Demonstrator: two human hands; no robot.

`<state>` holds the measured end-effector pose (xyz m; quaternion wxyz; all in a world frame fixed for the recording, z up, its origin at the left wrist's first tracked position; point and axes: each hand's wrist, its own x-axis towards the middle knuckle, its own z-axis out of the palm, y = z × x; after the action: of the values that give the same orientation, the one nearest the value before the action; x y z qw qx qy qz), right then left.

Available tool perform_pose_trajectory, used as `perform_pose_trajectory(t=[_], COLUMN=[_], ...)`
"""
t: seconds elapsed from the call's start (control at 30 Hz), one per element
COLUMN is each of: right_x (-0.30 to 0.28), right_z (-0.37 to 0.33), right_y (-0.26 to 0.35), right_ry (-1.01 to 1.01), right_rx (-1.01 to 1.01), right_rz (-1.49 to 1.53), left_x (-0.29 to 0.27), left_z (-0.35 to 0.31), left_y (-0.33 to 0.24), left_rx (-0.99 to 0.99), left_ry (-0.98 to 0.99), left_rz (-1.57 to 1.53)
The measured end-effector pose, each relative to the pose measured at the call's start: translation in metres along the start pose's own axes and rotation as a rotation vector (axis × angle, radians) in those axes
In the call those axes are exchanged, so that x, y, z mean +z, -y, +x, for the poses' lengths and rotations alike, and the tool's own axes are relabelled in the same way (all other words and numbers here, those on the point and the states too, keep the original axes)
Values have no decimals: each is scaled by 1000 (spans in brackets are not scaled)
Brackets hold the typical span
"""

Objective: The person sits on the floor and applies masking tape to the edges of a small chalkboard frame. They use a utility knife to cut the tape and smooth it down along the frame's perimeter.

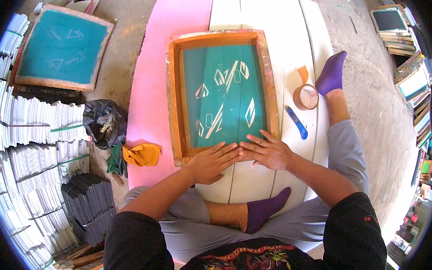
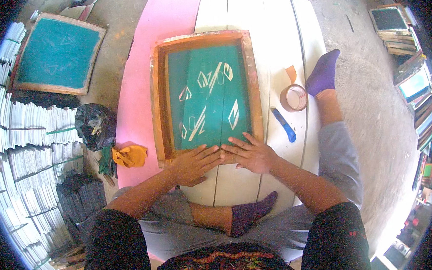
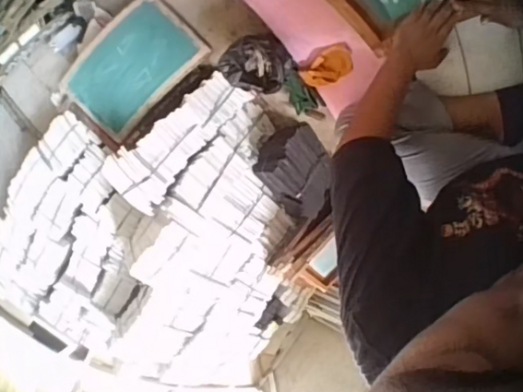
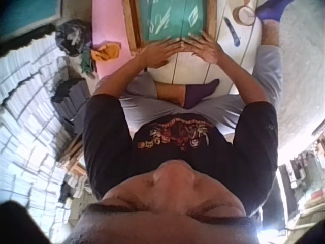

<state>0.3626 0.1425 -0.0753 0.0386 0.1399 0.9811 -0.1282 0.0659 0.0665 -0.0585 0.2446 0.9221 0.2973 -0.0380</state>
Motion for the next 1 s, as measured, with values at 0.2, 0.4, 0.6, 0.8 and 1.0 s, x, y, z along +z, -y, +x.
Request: perform_pose_trajectory(t=[0.2, 0.4, 0.6, 0.8, 1.0], right_x=[0, -14, -66, -34, -19], right_z=[-5, -38, -49, -7, -15], right_y=[3, 9, 12, 28, 36], right_ry=[-35, 57, -27, 115, -17], right_rx=[18, 143, 523, 341, 409], right_rz=[-23, -52, 88, -34, -175], left_x=[3, -2, -21, 5, 5], left_z=[-26, -65, -81, -85, -87], left_y=[-4, -12, -3, 11, 10], left_rx=[-36, -124, -409, -496, -466], left_ry=[-2, -25, -229, -279, -399], left_rz=[26, -76, 25, 193, 342])
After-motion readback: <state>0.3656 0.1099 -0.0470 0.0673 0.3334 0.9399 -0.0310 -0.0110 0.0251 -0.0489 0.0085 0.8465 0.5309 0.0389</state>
